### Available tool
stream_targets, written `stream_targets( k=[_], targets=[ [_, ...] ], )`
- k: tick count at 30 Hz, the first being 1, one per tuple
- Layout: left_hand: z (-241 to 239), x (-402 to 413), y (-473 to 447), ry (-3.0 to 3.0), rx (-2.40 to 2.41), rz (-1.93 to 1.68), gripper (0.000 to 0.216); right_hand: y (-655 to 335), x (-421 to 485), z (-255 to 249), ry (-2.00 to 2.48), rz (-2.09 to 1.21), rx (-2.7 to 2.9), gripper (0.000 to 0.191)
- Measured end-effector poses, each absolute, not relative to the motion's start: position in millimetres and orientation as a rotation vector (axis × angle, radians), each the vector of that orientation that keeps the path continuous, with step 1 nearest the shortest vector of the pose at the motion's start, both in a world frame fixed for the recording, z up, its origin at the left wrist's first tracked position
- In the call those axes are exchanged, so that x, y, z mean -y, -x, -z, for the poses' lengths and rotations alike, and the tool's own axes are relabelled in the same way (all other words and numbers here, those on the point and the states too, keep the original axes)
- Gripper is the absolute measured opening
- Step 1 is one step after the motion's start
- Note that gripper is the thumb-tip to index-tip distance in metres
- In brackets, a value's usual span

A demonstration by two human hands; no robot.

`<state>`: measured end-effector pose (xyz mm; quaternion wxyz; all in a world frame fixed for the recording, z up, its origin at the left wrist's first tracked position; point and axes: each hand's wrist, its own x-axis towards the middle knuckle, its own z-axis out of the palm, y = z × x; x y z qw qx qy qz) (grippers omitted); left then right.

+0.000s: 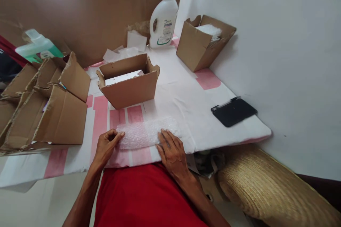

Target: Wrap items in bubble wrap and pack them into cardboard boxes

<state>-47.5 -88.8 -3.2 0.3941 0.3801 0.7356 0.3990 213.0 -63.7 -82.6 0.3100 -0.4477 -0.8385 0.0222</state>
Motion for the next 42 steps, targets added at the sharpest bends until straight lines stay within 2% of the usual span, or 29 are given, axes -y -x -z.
stream_targets(
  k=[9,15,21,24,26,32,37,42],
  targets=[
    [7.4,94.6,43.6,-1.029,-1.912,-1.034,0.040,-209.1,69.4,76.2,1.177,-0.048,2.200,0.043],
    [-6.7,96.5,34.2,-1.009,-1.891,-0.987,0.036,-177.8,80.0,62.3,0.828,-0.192,2.356,0.034],
    [-16.2,87.7,10.7,-0.805,-1.676,-0.987,0.047,-177.4,76.8,62.7,0.801,-0.414,2.360,0.033],
    [-14.4,73.3,-8.8,-0.677,-1.555,-0.995,0.057,-184.8,77.6,63.9,0.793,-0.510,2.298,0.027],
    [-11.0,62.6,-21.3,-0.683,-1.514,-0.972,0.056,-188.2,79.3,66.1,0.785,-0.534,2.266,0.023],
    [-0.4,46.5,-39.7,-0.737,-1.475,-0.909,0.049,-195.3,82.9,73.0,0.741,-0.403,2.277,0.027],
    [3.6,48.7,-42.6,-0.783,-1.480,-0.877,0.053,-206.6,86.8,63.3,0.731,-0.292,2.221,0.026],
    [3.0,53.5,-44.2,-0.831,-1.481,-0.923,0.057,-213.3,82.3,59.3,0.983,-0.226,2.167,0.031]
  ],
)
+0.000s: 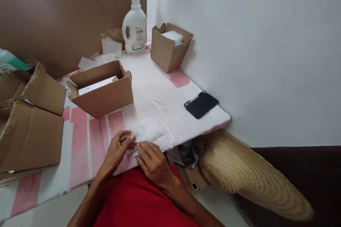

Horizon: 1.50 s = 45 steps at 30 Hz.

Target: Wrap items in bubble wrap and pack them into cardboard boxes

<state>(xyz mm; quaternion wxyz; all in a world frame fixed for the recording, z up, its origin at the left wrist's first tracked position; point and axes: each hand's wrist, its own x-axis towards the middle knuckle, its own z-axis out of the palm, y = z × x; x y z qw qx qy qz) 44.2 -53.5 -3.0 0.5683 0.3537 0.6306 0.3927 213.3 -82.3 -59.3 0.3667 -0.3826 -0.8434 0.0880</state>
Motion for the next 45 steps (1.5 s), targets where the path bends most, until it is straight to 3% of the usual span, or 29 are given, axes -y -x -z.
stream_targets(
  k=[5,8,12,16,20,28,34,39,41,43,45],
  targets=[
    [0.2,70.8,-22.2,-1.009,-1.757,-0.975,0.049,-211.8,74.3,74.3,1.081,-0.180,2.209,0.035],
    [5.3,81.3,-7.8,-1.040,-1.957,-0.829,0.057,-211.2,72.8,79.1,1.075,-0.169,2.195,0.036],
    [15.6,83.7,-14.8,-0.905,-1.784,-0.799,0.070,-214.7,71.2,76.3,1.071,-0.187,2.184,0.035],
    [7.6,74.0,-39.5,-0.894,-1.636,-0.932,0.062,-216.5,69.7,74.1,1.028,-0.248,2.131,0.043],
    [-16.9,60.0,-63.9,-1.000,-1.452,-0.900,0.052,-209.6,67.1,77.0,1.115,-0.326,1.913,0.020],
    [-3.9,39.0,-67.6,-0.960,-1.534,-0.731,0.061,-224.3,44.6,55.2,1.383,-0.962,1.309,0.019],
    [4.8,32.6,-75.1,-0.679,-1.219,-0.879,0.050,-232.2,43.2,35.2,0.971,-1.664,0.922,0.025],
    [1.2,37.3,-65.9,-0.585,-1.299,-1.122,0.059,-234.1,53.8,27.1,1.123,-1.543,0.937,0.030],
    [-3.7,40.5,-58.8,-0.593,-1.356,-1.221,0.058,-233.9,51.5,20.5,1.188,-1.454,0.991,0.040],
    [-12.6,43.0,-52.7,-0.653,-1.394,-1.278,0.053,-230.0,43.8,10.6,1.100,-1.544,1.061,0.050],
    [-26.9,43.2,-47.8,-0.759,-1.393,-1.286,0.047,-222.2,30.6,-3.0,0.952,-1.696,1.110,0.046]
  ],
)
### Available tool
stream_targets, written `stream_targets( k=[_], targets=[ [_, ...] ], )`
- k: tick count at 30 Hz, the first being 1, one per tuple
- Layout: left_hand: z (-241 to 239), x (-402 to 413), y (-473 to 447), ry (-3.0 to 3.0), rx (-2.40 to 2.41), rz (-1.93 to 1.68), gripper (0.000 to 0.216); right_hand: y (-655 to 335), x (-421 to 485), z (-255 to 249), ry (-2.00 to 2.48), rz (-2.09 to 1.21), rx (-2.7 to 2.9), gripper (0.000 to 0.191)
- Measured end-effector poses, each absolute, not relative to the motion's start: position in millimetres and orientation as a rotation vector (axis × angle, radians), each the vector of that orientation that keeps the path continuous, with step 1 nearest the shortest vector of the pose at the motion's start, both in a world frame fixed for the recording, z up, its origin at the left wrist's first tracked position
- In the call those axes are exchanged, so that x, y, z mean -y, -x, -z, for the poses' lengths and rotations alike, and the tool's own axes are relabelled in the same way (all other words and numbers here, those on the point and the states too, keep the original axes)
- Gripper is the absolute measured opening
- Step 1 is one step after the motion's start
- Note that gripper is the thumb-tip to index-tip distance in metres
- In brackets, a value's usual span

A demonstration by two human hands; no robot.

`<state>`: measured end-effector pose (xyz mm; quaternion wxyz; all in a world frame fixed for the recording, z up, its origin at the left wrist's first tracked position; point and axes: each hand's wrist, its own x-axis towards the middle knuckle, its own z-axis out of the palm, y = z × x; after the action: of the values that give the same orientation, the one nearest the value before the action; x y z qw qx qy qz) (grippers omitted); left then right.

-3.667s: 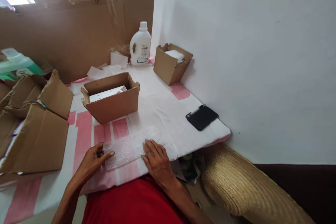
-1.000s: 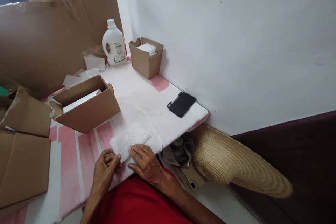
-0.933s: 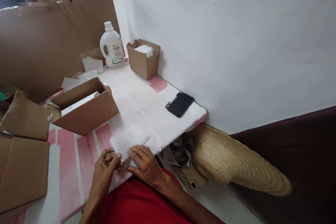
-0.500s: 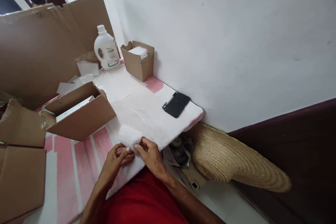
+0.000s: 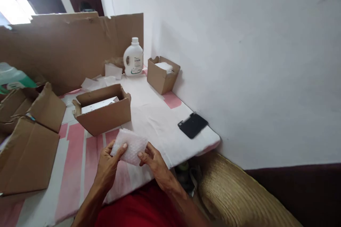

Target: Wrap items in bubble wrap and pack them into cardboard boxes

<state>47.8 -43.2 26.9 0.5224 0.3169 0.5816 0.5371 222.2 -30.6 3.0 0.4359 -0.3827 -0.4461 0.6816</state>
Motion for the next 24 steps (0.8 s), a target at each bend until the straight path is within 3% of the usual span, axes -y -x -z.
stream_targets(
  k=[6,10,13,17,20,24],
  targets=[
    [-97.2,21.0,-15.4,-1.102,-1.367,-1.405,0.039,-194.1,-47.1,-80.2,0.810,-1.537,1.303,0.026],
    [-138.8,-4.2,27.6,-1.220,-1.567,-1.664,0.041,-163.5,-123.7,-136.9,0.678,-1.337,1.473,0.027],
    [-152.1,-22.9,56.4,-1.297,-1.764,-1.740,0.039,-133.2,-173.7,-147.0,0.707,-1.383,1.733,0.032],
    [-145.9,-55.3,80.2,-1.652,-1.757,-1.411,0.031,-105.7,-207.7,-131.3,0.919,-1.331,2.314,0.038],
    [-132.5,-85.2,90.8,-1.943,-1.637,-1.030,0.031,-99.4,-210.9,-128.0,1.061,-1.111,2.522,0.039],
    [-121.5,-115.3,99.5,-2.084,-1.625,-0.665,0.041,-99.7,-202.5,-142.9,1.323,-0.657,2.607,0.022]
  ],
)
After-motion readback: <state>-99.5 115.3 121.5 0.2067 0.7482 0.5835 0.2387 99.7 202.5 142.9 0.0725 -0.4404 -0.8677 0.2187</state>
